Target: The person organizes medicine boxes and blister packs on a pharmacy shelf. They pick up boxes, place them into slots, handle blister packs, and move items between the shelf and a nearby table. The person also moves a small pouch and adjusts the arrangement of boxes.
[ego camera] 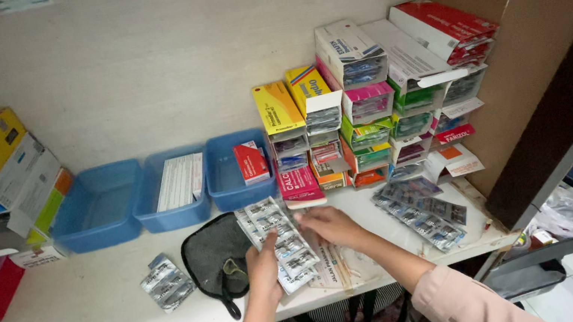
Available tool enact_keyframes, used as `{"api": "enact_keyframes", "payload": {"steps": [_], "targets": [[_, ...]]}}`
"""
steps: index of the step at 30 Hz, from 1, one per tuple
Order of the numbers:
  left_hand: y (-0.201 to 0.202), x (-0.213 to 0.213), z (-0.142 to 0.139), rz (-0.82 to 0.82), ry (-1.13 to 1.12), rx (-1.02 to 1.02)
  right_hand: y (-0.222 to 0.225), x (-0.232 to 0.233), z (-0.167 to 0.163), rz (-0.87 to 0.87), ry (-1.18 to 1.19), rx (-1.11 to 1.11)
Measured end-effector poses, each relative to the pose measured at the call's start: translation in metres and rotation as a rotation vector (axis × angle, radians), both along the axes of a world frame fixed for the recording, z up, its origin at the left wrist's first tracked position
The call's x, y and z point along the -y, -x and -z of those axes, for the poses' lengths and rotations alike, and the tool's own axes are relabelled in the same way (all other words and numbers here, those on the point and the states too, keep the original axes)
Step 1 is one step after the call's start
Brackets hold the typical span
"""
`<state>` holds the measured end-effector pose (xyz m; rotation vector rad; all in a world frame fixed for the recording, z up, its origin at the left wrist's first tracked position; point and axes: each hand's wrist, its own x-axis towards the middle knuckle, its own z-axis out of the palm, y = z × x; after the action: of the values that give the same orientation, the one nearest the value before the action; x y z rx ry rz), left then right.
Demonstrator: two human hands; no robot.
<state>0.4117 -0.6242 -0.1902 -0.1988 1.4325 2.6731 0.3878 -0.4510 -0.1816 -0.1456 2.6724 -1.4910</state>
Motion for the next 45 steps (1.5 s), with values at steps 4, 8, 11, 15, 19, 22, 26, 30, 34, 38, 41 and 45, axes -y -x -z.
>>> {"api": "enact_keyframes", "payload": {"steps": [4, 8, 11, 15, 19, 22, 26, 30, 34, 38, 41, 45], "targets": [[-0.010, -0.007, 0.005, -0.135, 0.124, -0.055, -0.014, 0.009, 0.006, -0.121, 0.308, 0.155], [-0.020, -0.008, 0.009, -0.200, 0.082, -0.096, -0.023, 0.017, 0.018, -0.079, 0.404, 0.086], [-0.022, -0.001, 0.013, -0.139, -0.164, -0.062, -0.030, 0.013, 0.024, -0.066, 0.467, -0.085], [-0.016, 0.011, 0.010, 0.039, -0.092, 0.028, -0.050, -0.025, 0.028, -0.021, 0.499, 0.031], [0.002, 0.013, -0.007, 0.260, -0.064, 0.116, -0.068, -0.074, 0.024, 0.030, 0.371, 0.453], [0.018, 0.010, -0.029, 0.340, -0.060, 0.078, -0.060, -0.092, 0.024, 0.070, 0.330, 0.437], [0.040, 0.003, -0.056, 0.337, -0.070, -0.040, -0.030, -0.078, 0.019, 0.091, 0.557, 0.407], [0.048, -0.008, -0.069, 0.319, 0.034, -0.050, -0.005, -0.036, -0.004, 0.190, 0.677, 0.403], [0.047, -0.015, -0.073, 0.298, 0.070, -0.010, 0.003, -0.007, -0.025, 0.346, 0.623, 0.384], [0.040, -0.011, -0.068, 0.256, 0.150, -0.047, 0.005, -0.002, -0.021, 0.333, 1.192, 0.307], [0.038, -0.009, -0.059, 0.283, 0.140, -0.063, 0.012, 0.002, -0.012, 0.323, 1.553, 0.198], [0.034, -0.020, -0.047, 0.283, 0.115, 0.083, 0.015, 0.011, -0.016, 0.467, 1.685, 0.133]]}}
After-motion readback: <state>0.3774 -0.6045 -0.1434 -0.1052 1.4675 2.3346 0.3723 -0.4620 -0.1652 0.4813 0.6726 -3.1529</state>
